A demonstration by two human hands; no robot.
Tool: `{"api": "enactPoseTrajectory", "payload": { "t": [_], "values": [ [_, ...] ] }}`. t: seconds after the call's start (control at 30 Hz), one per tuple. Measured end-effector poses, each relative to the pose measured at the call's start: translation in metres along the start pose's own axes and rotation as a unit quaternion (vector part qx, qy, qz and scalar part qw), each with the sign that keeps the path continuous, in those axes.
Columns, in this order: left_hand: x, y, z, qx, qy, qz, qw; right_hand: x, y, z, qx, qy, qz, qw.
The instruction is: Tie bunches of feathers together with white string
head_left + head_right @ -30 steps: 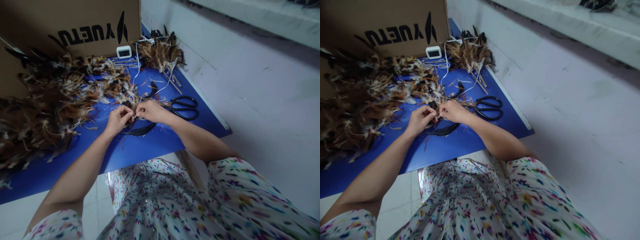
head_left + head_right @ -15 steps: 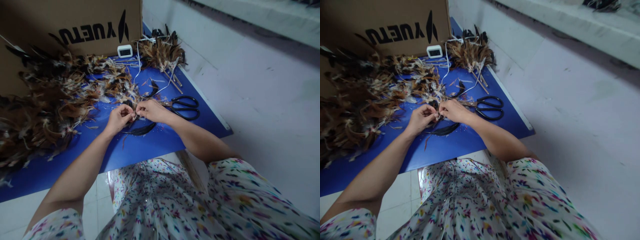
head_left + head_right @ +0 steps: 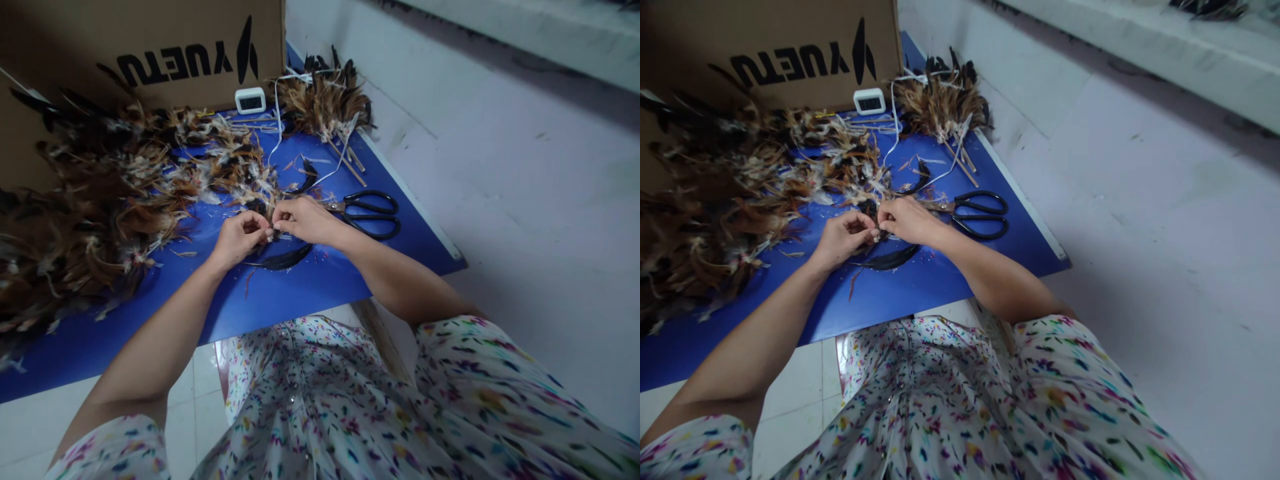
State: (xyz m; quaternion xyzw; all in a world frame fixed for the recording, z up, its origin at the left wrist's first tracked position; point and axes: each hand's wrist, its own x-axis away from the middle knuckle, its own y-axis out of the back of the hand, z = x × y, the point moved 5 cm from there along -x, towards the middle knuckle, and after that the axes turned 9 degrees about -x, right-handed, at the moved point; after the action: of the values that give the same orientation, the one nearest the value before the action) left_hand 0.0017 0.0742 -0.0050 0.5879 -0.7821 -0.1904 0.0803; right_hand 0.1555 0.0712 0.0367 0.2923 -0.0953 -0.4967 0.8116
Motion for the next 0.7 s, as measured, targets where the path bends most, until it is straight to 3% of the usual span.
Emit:
{"api": "enactPoseTrajectory", "payload": {
  "t": [0.43, 0.7],
  "values": [
    [0.003, -0.001, 0.0, -0.007, 0.041, 0.014, 0.999, 0.001, -0.01, 0.003, 0.031, 0.096, 0.001, 0.995],
    [0.002, 0.0, -0.001, -0.056, 0.018, 0.019, 0.998, 0.003, -0.016, 0.006, 0.07, 0.115, 0.024, 0.991]
  ]
}}
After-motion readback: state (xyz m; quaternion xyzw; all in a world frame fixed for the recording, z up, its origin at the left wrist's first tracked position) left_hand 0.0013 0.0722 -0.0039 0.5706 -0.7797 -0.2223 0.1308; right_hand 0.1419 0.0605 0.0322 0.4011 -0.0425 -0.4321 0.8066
